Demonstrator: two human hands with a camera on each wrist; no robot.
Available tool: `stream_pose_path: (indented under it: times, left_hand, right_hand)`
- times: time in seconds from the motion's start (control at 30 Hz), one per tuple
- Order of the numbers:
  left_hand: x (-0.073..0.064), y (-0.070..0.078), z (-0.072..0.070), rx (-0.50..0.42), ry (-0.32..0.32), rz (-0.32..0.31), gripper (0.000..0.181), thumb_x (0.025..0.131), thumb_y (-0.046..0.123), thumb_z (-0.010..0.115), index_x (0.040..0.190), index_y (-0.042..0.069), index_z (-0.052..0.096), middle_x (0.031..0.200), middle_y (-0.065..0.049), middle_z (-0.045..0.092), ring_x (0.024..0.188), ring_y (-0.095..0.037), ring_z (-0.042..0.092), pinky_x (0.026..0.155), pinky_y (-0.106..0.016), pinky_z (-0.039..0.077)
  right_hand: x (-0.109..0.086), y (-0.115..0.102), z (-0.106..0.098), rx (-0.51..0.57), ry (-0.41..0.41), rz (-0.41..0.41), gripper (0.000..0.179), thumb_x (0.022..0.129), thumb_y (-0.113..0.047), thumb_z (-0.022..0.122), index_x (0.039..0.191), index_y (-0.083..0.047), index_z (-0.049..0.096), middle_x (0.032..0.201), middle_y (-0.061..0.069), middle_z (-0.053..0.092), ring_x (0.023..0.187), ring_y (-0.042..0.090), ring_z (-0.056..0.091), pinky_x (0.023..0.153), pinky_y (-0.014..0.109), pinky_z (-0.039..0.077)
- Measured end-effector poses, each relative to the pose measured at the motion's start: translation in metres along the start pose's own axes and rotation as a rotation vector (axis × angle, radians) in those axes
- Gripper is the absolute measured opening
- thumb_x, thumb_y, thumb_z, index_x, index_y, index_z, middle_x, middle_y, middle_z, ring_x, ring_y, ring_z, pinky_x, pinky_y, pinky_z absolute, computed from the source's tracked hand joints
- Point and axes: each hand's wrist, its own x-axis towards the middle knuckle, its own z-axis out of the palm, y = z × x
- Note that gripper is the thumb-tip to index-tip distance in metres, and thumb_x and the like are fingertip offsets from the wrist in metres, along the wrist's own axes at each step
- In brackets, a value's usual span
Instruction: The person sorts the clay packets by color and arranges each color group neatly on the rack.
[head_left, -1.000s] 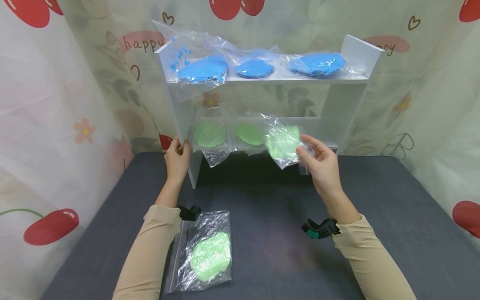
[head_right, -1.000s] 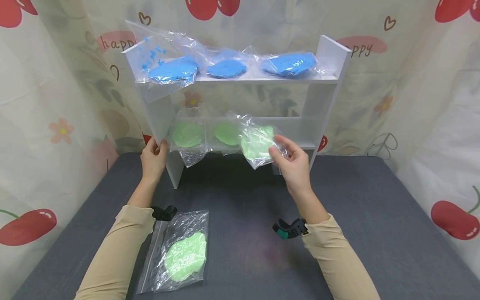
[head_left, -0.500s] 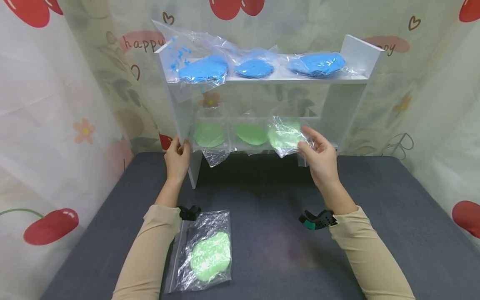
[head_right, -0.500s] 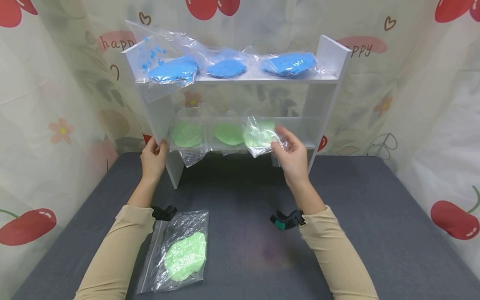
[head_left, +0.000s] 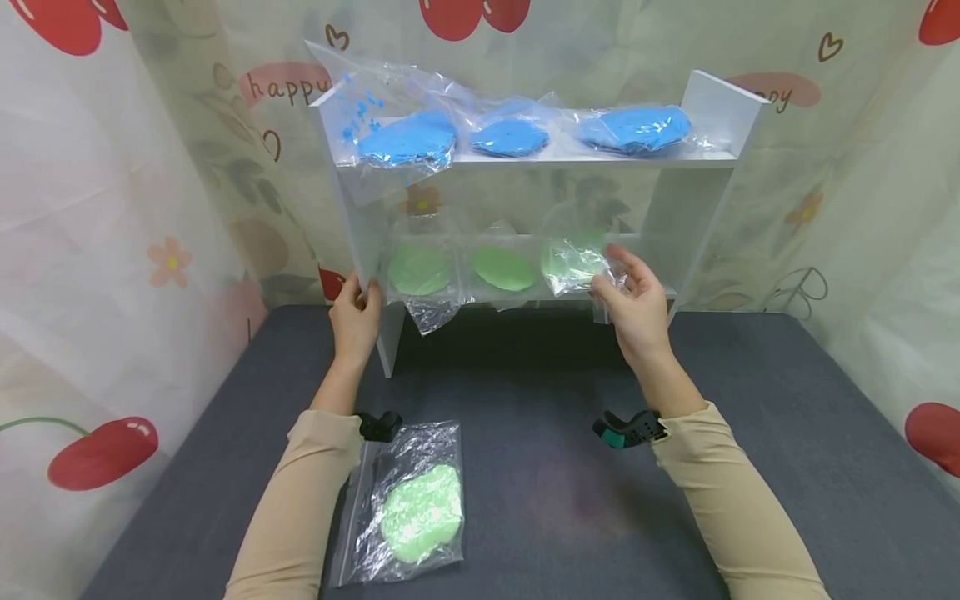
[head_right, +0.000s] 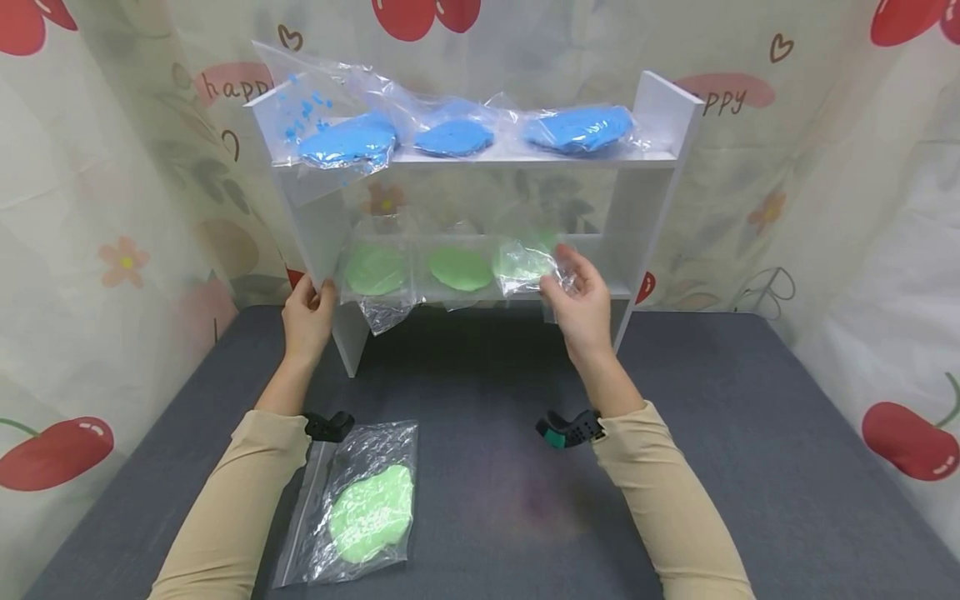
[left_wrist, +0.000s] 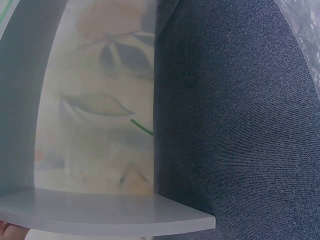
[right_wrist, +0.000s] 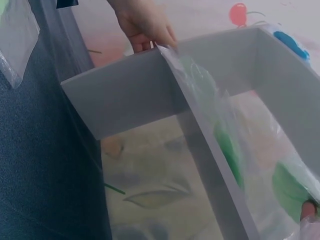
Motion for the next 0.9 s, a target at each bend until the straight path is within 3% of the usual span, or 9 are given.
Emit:
stream_pose_path:
  times: [0.3,0.5,0.63,0.77,0.9]
  left_hand:
    - [0.000,-0.001,0.000,0.001,0.006,-0.001,0.038,0.097,0.025,0.046,0.133,0.015,0.053,0.130,-0.015,0.058,0.115,-0.032,0.059,0.082,-0.049,0.052]
    - [0.001,0.001,0.000,-0.009,-0.007,-0.017,0.039,0.097,0.021,0.046,0.134,0.010,0.051,0.132,-0.018,0.055,0.117,-0.034,0.057,0.085,-0.051,0.051]
    - [0.002,0.003,0.000,-0.017,-0.017,-0.039,0.039,0.097,0.017,0.046,0.134,0.007,0.050,0.132,-0.021,0.054,0.118,-0.036,0.055,0.087,-0.052,0.050]
    - [0.000,0.004,0.000,-0.001,-0.009,-0.027,0.039,0.097,0.020,0.046,0.134,0.010,0.051,0.132,-0.019,0.056,0.117,-0.034,0.057,0.087,-0.050,0.051]
    - [-0.001,0.002,0.000,0.023,0.008,-0.002,0.039,0.096,0.024,0.046,0.134,0.016,0.052,0.129,-0.018,0.058,0.114,-0.033,0.060,0.084,-0.049,0.053]
  right_hand:
    - [0.009,0.007,0.006,-0.010,0.037,0.015,0.042,0.084,0.011,0.054,0.124,-0.002,0.051,0.106,0.002,0.048,0.065,0.004,0.054,0.067,0.014,0.051]
    - [0.012,0.012,0.008,-0.069,0.058,0.011,0.042,0.083,0.009,0.054,0.124,-0.001,0.052,0.103,0.000,0.050,0.069,0.005,0.055,0.066,0.015,0.049]
    - [0.014,0.016,0.009,-0.145,0.072,0.004,0.043,0.083,0.006,0.056,0.126,0.000,0.051,0.105,-0.001,0.052,0.076,0.005,0.055,0.067,0.014,0.049]
    - [0.014,0.020,0.009,-0.262,0.081,-0.002,0.044,0.085,0.001,0.058,0.128,-0.001,0.051,0.111,0.002,0.054,0.084,0.004,0.055,0.070,0.012,0.048]
    - [0.014,0.022,0.008,-0.356,0.078,-0.025,0.044,0.086,-0.005,0.060,0.129,-0.005,0.051,0.101,0.001,0.056,0.077,0.002,0.055,0.066,0.014,0.046]
